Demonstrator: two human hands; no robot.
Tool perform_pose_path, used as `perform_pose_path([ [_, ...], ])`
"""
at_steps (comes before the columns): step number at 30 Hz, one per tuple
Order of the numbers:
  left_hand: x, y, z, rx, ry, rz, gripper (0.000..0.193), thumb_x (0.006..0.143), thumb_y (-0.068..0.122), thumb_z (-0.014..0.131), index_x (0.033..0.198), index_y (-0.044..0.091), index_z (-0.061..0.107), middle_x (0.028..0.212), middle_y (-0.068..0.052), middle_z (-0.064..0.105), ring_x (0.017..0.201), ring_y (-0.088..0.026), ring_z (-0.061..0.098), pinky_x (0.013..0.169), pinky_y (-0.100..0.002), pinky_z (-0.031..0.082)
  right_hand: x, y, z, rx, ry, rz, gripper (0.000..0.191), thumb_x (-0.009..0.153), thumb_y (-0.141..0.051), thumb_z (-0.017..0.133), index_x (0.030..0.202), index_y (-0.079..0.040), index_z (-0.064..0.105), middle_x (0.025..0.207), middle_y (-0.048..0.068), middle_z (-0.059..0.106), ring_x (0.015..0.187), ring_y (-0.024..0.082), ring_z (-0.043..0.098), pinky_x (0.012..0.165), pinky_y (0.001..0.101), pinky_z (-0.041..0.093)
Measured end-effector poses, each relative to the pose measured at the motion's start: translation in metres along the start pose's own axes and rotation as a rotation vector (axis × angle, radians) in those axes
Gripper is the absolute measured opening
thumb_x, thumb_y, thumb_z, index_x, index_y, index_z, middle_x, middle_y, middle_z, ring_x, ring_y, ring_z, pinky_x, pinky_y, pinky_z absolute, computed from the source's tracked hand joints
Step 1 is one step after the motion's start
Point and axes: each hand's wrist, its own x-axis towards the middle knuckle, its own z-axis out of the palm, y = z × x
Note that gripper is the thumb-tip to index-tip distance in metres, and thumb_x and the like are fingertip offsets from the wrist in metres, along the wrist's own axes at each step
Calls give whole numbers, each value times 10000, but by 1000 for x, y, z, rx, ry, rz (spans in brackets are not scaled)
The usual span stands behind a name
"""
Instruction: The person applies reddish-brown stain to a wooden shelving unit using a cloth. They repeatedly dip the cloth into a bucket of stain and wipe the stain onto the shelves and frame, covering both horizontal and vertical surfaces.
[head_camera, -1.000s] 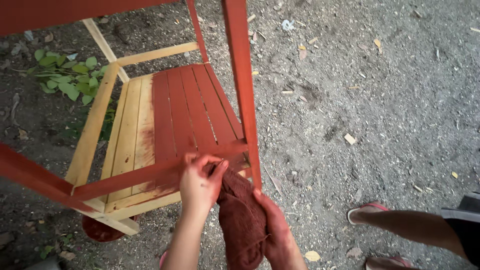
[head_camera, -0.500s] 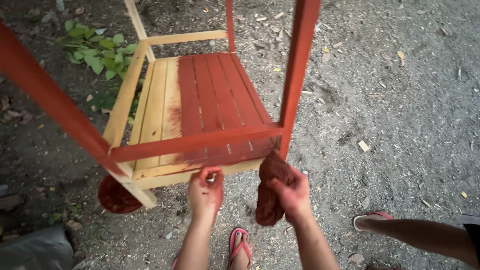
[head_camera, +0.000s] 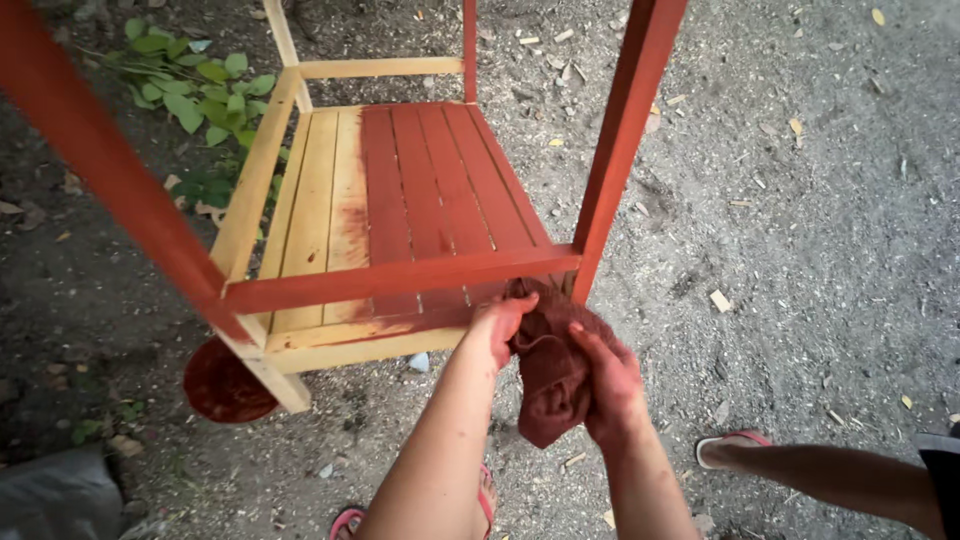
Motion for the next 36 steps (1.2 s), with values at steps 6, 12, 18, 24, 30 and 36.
perform_pose_path([
  [6, 8, -2, 30, -456, -94, -24, 272, 935, 188, 617, 1155, 60, 713, 1087, -108, 761, 938, -283, 719, 886, -479, 576, 38, -24, -6, 125, -111, 37, 381, 959, -153, 556, 1287, 38, 596, 1153, 180, 714, 997, 297, 711, 881, 436, 586],
  [12, -52, -19, 51, -321, -35, 297, 543, 794, -43, 561, 1309, 120, 613, 1228, -62, 703, 1086, -234, 688, 953, -400, 556, 42, -8, -14, 221, -225, 95, 454, 906, -127, 492, 1340, -32, 584, 1199, 170, 721, 1019, 264, 730, 920, 403, 577],
  [18, -70, -15, 49, -363, -123, 273, 657, 721, -100, 504, 1341, 106, 568, 1189, -93, 673, 1100, -281, 657, 946, -404, 565, 47, -16, -21, 147, -183, 144, 465, 882, -111, 517, 1326, 9, 578, 1143, 188, 735, 990, 297, 727, 893, 417, 593],
  [24, -51, -34, 55, 36, 60, 304, 612, 764, -46, 436, 1339, 99, 585, 1214, -131, 701, 1092, -298, 677, 914, -396, 561, 46, -9, -23, 56, -129, 22, 440, 897, -37, 545, 1319, 48, 634, 1135, 175, 730, 976, 264, 711, 850, 371, 579],
  [30, -55, -31, 56, 1072, 398, 595, 590, 788, 77, 600, 1372, 141, 547, 1291, -213, 574, 1214, -439, 542, 988, -488, 478, 50, 3, -20, -141, -80, -34, 416, 912, -10, 533, 1318, 16, 618, 1188, 139, 730, 1028, 237, 715, 887, 359, 583],
  [36, -76, -13, 57, 1369, 367, 474, 588, 855, 148, 640, 1427, 209, 518, 1314, -154, 551, 1268, -395, 529, 1004, -492, 492, 46, 23, -19, -63, -54, 37, 430, 956, -67, 505, 1374, -16, 595, 1254, 136, 716, 1102, 236, 698, 943, 366, 562],
])
